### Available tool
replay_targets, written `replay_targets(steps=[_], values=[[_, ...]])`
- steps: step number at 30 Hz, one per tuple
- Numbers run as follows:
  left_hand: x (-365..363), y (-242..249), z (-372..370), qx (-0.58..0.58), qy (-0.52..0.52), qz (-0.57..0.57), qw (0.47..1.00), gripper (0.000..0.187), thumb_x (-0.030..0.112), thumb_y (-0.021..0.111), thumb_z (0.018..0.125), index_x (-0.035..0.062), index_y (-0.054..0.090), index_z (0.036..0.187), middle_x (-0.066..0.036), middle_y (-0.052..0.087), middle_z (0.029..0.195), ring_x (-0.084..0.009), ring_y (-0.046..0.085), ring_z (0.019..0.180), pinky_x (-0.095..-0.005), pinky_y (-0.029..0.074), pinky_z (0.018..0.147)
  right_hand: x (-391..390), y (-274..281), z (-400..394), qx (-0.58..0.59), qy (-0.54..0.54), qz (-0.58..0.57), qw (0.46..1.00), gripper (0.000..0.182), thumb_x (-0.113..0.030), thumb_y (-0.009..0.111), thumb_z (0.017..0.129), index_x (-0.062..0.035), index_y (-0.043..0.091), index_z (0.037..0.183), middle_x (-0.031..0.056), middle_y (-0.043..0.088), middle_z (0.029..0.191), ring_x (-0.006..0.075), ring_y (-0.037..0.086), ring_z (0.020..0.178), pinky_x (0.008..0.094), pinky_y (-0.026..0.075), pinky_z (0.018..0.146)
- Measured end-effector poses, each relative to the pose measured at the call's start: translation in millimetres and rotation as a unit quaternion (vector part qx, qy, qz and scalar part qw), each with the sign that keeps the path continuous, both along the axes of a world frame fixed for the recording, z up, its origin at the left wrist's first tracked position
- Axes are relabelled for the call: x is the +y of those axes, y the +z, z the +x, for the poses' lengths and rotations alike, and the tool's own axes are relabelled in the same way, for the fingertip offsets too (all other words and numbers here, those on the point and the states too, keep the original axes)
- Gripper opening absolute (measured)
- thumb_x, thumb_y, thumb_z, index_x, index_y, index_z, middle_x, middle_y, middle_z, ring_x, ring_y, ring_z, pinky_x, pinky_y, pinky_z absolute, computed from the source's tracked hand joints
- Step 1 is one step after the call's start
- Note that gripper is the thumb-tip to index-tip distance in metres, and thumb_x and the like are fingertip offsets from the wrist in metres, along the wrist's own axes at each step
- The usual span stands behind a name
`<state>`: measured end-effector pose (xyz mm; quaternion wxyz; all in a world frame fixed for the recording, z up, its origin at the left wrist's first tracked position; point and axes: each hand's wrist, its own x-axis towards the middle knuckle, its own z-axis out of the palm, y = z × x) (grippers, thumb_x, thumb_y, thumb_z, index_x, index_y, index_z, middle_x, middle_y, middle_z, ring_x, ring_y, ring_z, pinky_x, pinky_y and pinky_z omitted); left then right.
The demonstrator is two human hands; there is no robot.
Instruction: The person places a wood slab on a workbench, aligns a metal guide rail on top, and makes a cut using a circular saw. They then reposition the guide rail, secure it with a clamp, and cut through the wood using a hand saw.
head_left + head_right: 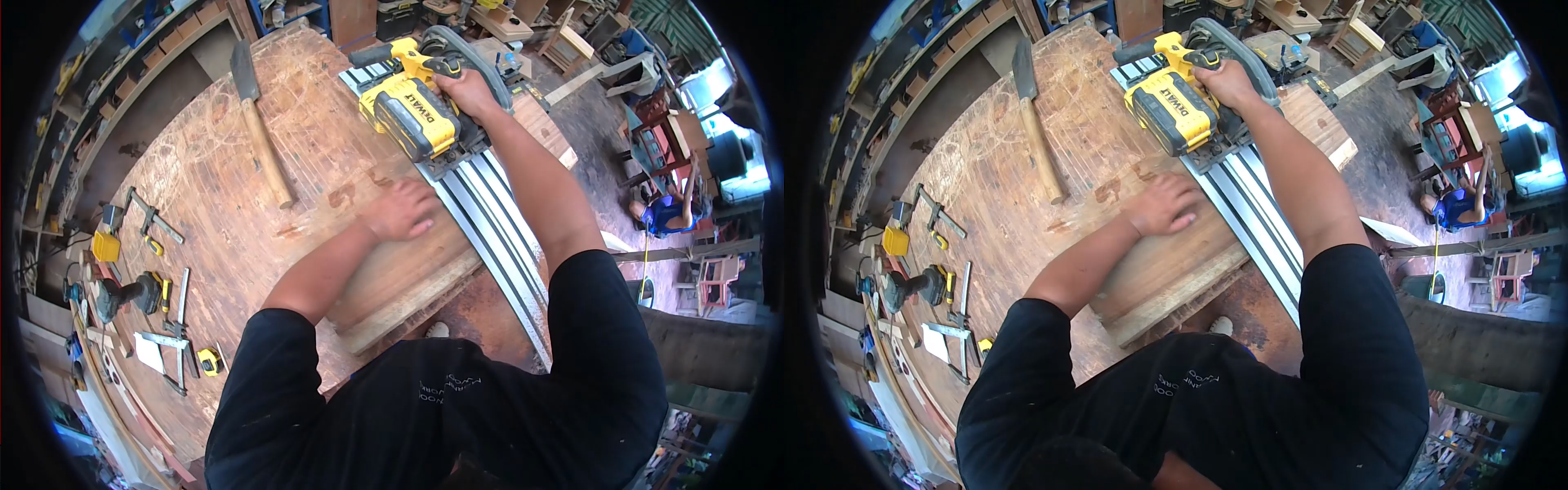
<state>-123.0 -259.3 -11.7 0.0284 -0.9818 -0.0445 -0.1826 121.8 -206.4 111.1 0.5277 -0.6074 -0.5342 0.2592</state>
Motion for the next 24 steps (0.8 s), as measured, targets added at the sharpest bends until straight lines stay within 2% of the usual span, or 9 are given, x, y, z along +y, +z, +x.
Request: replay_targets(steps=[4,6,10,12,18,21,24], values=[[-17,-7,21,0.029,-0.059,-0.027,0.997,0.051,0.039,0.05,0.091,0.0075,0.048,0.131,-0.017,0.045,0.137,-0.0323,0.039,0.13,-0.0461,0.026,0.112,-7,4,-4,0.008,0.002,0.014,1.0,0.025,-0.023,0.068,0.084,0.0017,0.068,0.081,0.0076,0.068,0.076,0.0136,0.063,0.069,0.0288,0.049,0.068],[-41,-13,35,0.088,0.087,-0.071,0.99,0.061,0.045,0.051,0.091,0.0018,0.044,0.134,-0.02,0.041,0.141,-0.0336,0.034,0.134,-0.0446,0.024,0.114,-4,5,-3,0.012,0.005,0.017,1.0,0.024,-0.023,0.067,0.084,0.0014,0.068,0.081,0.007,0.068,0.076,0.0131,0.062,0.068,0.0284,0.048,0.067],[-68,-2,55,0.09,0.146,-0.065,0.983,0.066,0.048,0.053,0.09,-0.0049,0.047,0.129,-0.024,0.042,0.138,-0.0348,0.034,0.134,-0.043,0.027,0.113,-12,10,-6,0.02,0.023,0.0,1.0,0.021,-0.021,0.066,0.084,0.0003,0.067,0.083,0.0055,0.067,0.076,0.0121,0.061,0.068,0.0279,0.048,0.067],[-74,16,65,0.164,0.19,-0.094,0.963,0.064,0.048,0.055,0.089,-0.0074,0.052,0.122,-0.025,0.046,0.132,-0.0365,0.037,0.131,-0.0431,0.029,0.111,-12,16,-5,0.042,0.057,-0.011,0.997,0.017,-0.016,0.066,0.082,-0.0003,0.065,0.086,0.005,0.065,0.076,0.0118,0.06,0.067,0.0272,0.048,0.066],[-73,28,69,0.191,0.201,-0.098,0.956,0.058,0.045,0.06,0.086,-0.0051,0.058,0.114,-0.023,0.051,0.123,-0.0386,0.045,0.123,-0.0443,0.035,0.106,-20,39,11,0.131,0.179,-0.036,0.974,0.014,-0.008,0.062,0.08,0.0006,0.061,0.091,0.007,0.062,0.077,0.0128,0.06,0.065,0.0255,0.049,0.059],[-73,40,74,0.236,0.215,-0.122,0.94,0.058,0.045,0.065,0.083,-0.0046,0.058,0.113,-0.024,0.051,0.124,-0.0393,0.045,0.123,-0.0443,0.037,0.105,-42,52,14,0.158,0.19,-0.041,0.968,0.011,-0.007,0.06,0.08,0.0012,0.06,0.088,0.0074,0.061,0.075,0.0132,0.059,0.062,0.0258,0.048,0.056],[-76,50,80,0.263,0.215,-0.119,0.933,0.06,0.044,0.067,0.081,-0.005,0.059,0.113,-0.024,0.05,0.125,-0.0402,0.045,0.123,-0.0443,0.036,0.105,-56,56,17,0.137,0.195,-0.048,0.97,0.01,-0.008,0.061,0.079,0.0002,0.061,0.084,0.0069,0.062,0.073,0.013,0.058,0.06,0.0245,0.047,0.057]])
